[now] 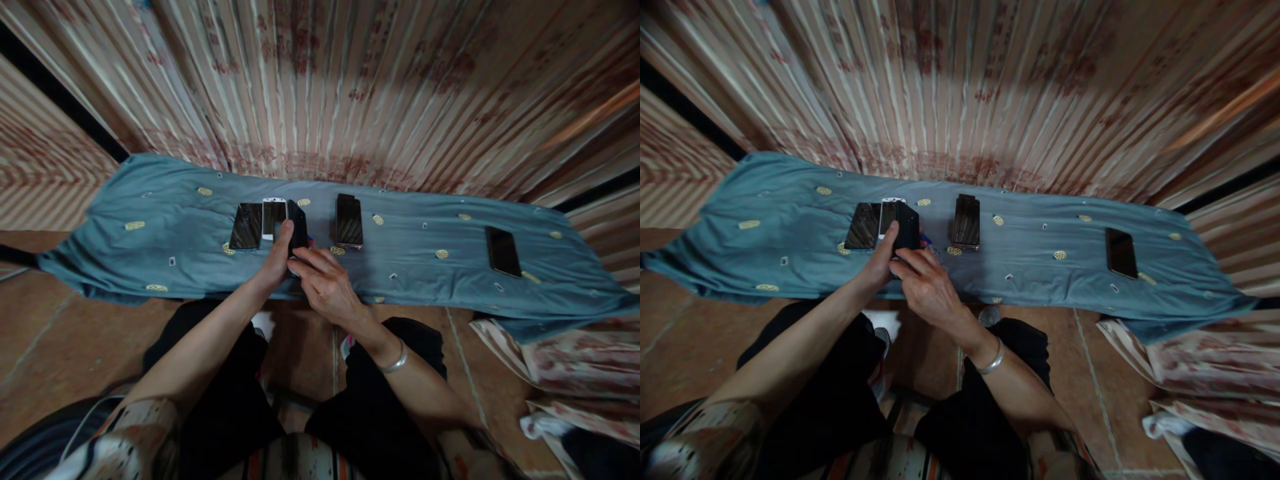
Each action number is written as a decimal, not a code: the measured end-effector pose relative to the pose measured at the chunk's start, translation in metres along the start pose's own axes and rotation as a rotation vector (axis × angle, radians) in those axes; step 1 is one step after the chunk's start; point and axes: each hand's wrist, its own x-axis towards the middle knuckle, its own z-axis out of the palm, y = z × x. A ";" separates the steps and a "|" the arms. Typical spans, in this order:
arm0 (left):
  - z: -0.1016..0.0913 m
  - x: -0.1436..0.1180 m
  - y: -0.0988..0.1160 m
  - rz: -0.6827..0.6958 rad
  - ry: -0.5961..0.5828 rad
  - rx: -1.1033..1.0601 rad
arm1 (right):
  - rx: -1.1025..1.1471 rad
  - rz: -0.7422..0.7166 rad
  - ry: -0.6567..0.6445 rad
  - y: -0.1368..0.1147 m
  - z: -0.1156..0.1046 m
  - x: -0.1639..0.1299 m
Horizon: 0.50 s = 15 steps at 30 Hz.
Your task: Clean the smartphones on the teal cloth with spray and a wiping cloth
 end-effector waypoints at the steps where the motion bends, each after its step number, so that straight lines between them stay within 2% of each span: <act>1: 0.001 0.000 0.001 0.014 0.031 0.031 | 0.011 -0.011 0.003 0.000 0.000 -0.001; 4: 0.003 0.001 0.003 0.043 0.094 0.091 | 0.046 -0.038 0.009 0.001 -0.002 -0.002; 7: 0.004 0.002 0.004 0.059 0.115 0.049 | 0.093 -0.060 0.008 0.002 -0.005 -0.003; 15: 0.001 0.004 0.007 0.009 0.024 -0.135 | 0.085 -0.037 -0.039 0.008 -0.011 -0.006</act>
